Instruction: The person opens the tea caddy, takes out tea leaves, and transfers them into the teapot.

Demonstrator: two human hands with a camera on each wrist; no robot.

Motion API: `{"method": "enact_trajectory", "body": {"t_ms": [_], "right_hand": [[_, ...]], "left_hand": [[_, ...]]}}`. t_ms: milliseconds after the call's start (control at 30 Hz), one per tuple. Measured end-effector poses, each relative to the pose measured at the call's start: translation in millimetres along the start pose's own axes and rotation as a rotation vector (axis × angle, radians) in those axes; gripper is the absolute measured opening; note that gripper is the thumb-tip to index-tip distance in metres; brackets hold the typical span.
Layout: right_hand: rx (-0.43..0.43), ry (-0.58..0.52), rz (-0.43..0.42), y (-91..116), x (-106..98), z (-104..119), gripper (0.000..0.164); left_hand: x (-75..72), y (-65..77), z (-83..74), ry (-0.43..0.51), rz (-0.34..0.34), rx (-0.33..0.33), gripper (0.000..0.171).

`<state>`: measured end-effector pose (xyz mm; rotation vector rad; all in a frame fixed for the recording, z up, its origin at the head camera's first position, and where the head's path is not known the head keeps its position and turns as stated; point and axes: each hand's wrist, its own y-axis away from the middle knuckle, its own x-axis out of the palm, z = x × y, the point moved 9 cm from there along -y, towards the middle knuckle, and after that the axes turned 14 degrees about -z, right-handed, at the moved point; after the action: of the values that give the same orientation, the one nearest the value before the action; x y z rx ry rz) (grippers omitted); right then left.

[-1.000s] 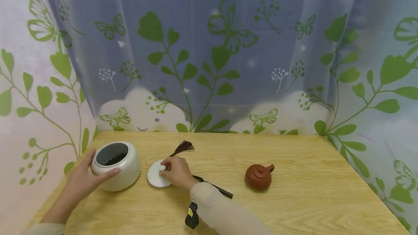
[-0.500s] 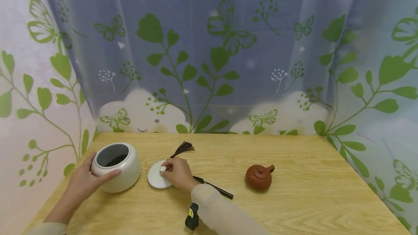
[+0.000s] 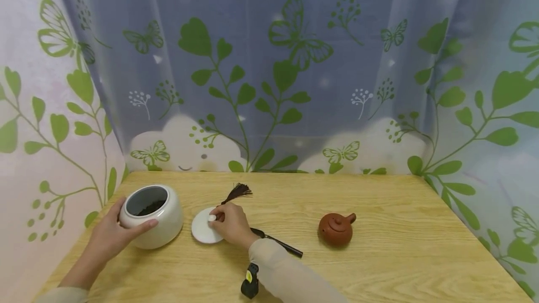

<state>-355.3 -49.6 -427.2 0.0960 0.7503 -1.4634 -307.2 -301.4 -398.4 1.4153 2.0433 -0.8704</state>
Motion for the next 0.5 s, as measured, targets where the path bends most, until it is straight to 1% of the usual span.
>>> {"method": "enact_trajectory", "body": {"t_ms": [133,300,500], "right_hand": [[-0.004,-0.018,-0.001,-3,-2,9,0.015],[-0.045,-0.034,-0.017,-11,-9,33,0.014],[-0.059,-0.054,-0.033,-22,-18,61,0.015]], "left_hand": [[0.8,1.0,0.9,0.008,0.012,-0.014,0.115],[0.6,0.8,-0.6,0.025,0.006,-0.012,0.115],[-0.5,1.5,-2.4,0.034,-0.006,0.000,0.114]]}}
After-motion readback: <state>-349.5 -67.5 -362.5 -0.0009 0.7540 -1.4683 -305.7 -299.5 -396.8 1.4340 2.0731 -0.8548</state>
